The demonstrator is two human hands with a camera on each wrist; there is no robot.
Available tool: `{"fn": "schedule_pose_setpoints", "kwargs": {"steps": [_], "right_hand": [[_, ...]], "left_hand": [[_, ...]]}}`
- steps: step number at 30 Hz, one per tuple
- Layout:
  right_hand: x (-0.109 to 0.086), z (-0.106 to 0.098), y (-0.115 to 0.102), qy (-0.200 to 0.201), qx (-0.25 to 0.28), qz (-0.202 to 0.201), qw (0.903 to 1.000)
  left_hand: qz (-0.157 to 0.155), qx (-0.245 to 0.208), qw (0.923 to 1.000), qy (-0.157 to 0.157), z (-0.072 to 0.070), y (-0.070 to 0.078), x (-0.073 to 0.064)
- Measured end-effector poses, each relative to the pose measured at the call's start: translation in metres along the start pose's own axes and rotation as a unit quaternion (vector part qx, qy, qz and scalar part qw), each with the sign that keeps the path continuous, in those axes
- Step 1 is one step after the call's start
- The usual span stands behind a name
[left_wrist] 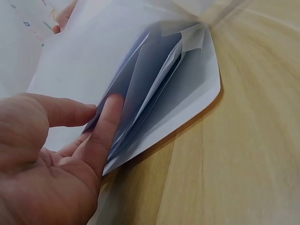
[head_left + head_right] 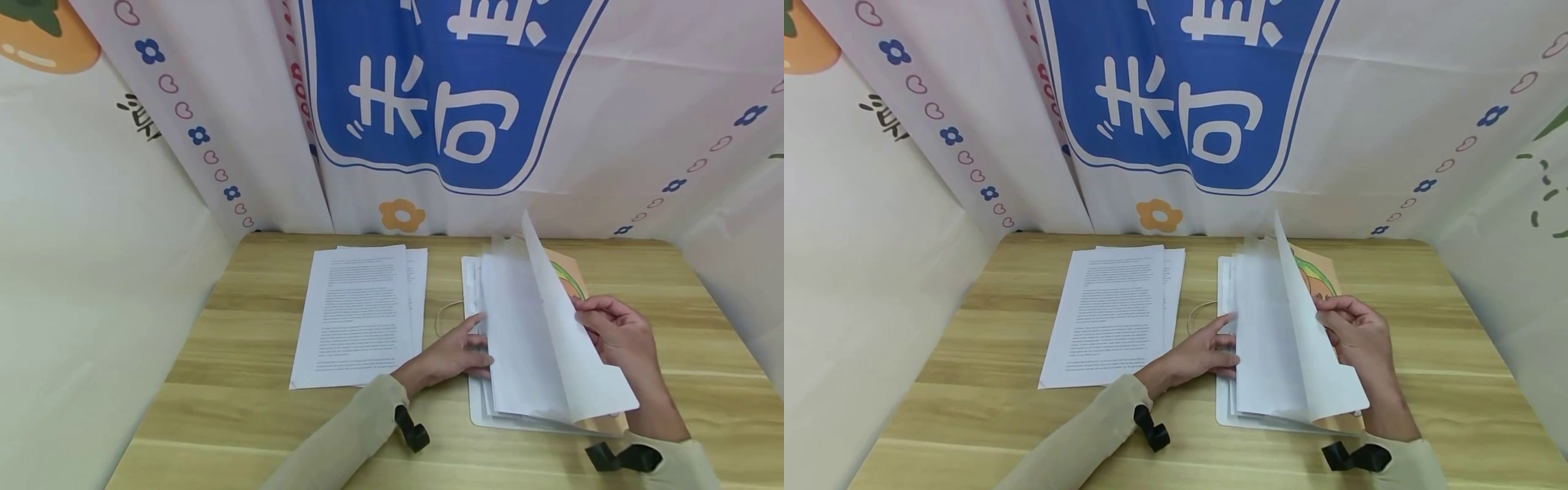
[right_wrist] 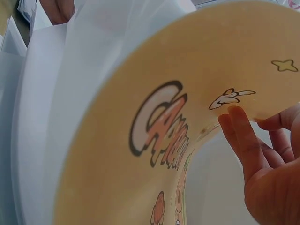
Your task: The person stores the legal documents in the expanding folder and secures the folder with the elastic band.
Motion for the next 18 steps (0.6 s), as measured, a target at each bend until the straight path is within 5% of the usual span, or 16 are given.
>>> {"fn": "schedule_pose_setpoints", "kwargs": {"steps": [9, 18], "right_hand": [[-0.002, 0.002, 0.003, -0.006, -0.013, -0.001, 0.9999], [-0.001, 0.002, 0.003, -0.011, 0.005, -0.002, 0.9999]], "left_hand": [[0.029, 0.076, 0.9966, -0.007, -0.008, 0.006, -0.013], [0.093, 0.243, 0.9654, 0.019, -0.025, 0.024, -0.045]]}}
Point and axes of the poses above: each hand's wrist, its own x-axis towards the middle knuckle, its own z-axis out of the palm, y = z × x, the point moved 2 cm from there along x, towards the middle knuckle, and after that the axes turned 5 degrees about -z, right-handed, at the moved point
